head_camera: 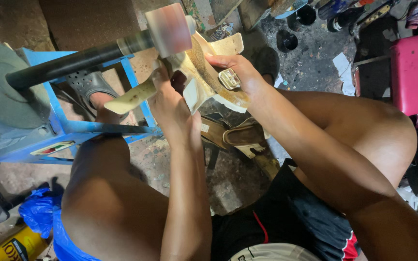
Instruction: The person sands the sole and edges of a beige high-heeled shoe using a rotating sanding machine. They hold the shoe with both hands, rotating it to grind different areas of the sole and heel. After finishing the first shoe, they pick up a second beige shoe and begin sanding its sole in the same manner.
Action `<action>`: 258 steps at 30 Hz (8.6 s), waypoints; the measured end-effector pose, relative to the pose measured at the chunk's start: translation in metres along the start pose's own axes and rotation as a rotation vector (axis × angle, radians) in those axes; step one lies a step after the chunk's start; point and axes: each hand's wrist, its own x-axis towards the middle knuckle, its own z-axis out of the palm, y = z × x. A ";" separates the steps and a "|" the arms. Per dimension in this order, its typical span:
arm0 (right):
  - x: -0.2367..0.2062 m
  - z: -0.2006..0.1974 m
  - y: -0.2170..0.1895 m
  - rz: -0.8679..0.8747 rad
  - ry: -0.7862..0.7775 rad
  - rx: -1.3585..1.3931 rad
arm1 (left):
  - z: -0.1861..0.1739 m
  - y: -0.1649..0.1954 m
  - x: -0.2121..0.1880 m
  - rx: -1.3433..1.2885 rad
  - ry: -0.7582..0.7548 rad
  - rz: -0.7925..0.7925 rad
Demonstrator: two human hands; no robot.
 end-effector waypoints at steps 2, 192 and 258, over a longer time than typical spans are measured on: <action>-0.012 0.011 0.000 0.044 0.008 0.020 | -0.001 -0.001 -0.004 -0.016 0.027 0.010; -0.042 0.026 -0.020 -0.017 -0.078 0.041 | 0.013 0.019 0.001 -0.055 -0.025 -0.240; -0.094 0.062 -0.036 -0.227 0.196 -0.379 | -0.001 0.006 -0.005 -0.225 -0.298 -0.242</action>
